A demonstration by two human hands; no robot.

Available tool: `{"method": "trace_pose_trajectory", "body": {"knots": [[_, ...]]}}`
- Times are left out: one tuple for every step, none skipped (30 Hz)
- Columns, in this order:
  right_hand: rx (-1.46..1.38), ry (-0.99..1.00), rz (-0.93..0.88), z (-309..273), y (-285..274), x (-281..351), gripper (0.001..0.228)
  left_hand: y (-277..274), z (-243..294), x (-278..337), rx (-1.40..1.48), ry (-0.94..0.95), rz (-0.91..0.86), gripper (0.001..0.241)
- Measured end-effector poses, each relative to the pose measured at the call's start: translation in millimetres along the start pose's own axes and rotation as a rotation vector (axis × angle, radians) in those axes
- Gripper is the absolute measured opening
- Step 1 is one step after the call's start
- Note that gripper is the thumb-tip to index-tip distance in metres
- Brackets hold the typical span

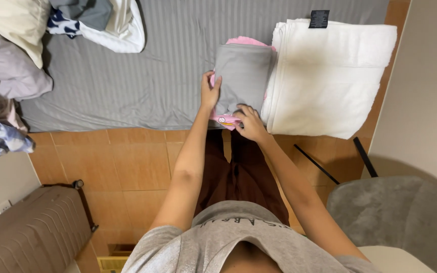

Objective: The person folds a pink t-shirt and a gray t-shirt by hand on a bed, then places them on a stack of white towels. The person then picks up the stack of folded clothes and towels and moves them to the side of the bed.

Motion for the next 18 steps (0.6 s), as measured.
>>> {"method": "trace_pose_trajectory", "body": {"knots": [[0.000, -0.005, -0.005, 8, -1, -2, 0.041, 6, 12, 9, 0.002, -0.001, 0.007, 0.054], [-0.034, 0.059, 0.099, 21, -9, -4, 0.042, 11, 34, 18, -0.282, 0.103, 0.053, 0.057], [-0.070, 0.130, 0.198, 32, -14, 1, 0.044, 19, 53, 34, -0.566, 0.196, 0.094, 0.060], [-0.074, 0.132, 0.187, 51, -5, -3, 0.044, 23, 50, 32, -0.565, 0.185, 0.097, 0.060], [-0.131, 0.190, 0.320, 75, -3, -5, 0.057, 22, 51, 30, -0.646, 0.200, 0.182, 0.065], [-0.187, 0.248, 0.454, 98, 0, -6, 0.071, 22, 52, 29, -0.728, 0.215, 0.266, 0.070], [-0.188, 0.248, 0.448, 97, -3, -15, 0.071, 24, 59, 26, -0.728, 0.209, 0.269, 0.070], [-0.129, 0.290, 0.489, 96, -9, -21, 0.084, 31, 70, 23, -0.821, 0.260, 0.260, 0.063], [-0.075, 0.331, 0.528, 92, -13, -27, 0.098, 34, 81, 22, -0.918, 0.308, 0.253, 0.056], [-0.080, 0.331, 0.520, 91, -12, -31, 0.098, 34, 87, 25, -0.921, 0.299, 0.256, 0.056], [-0.333, 0.520, 0.489, 107, -5, -34, 0.090, 39, 98, 23, -0.788, 0.389, 0.154, 0.051], [-0.588, 0.704, 0.444, 118, 6, -37, 0.083, 44, 110, 22, -0.651, 0.476, 0.052, 0.046], [-0.589, 0.702, 0.444, 84, 79, 65, 0.083, 41, 120, 24, -0.653, 0.477, 0.053, 0.046], [-0.650, 0.684, 0.434, 101, 126, 63, 0.046, 43, 116, 19, -0.656, 0.303, -0.093, 0.045], [-0.710, 0.664, 0.425, 216, 126, -21, 0.020, 46, 112, 17, -0.654, 0.130, -0.240, 0.045], [-0.710, 0.661, 0.428, 195, 116, -14, 0.020, 34, 101, 9, -0.654, 0.134, -0.240, 0.045], [-0.840, 0.692, 0.395, 177, 112, -7, 0.017, 26, 98, 1, -0.631, 0.263, -0.262, 0.052], [-0.970, 0.721, 0.360, 159, 108, -1, 0.015, 19, 95, -7, -0.605, 0.392, -0.284, 0.060]]}}
Point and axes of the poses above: each hand's wrist, its own x-axis away from the middle knuckle, its own y-axis out of the palm, z = x × y, the point moved 7 cm from there along -x, towards the middle knuckle, and after that the axes turned 8 degrees about -z, right-handed, at the moved point
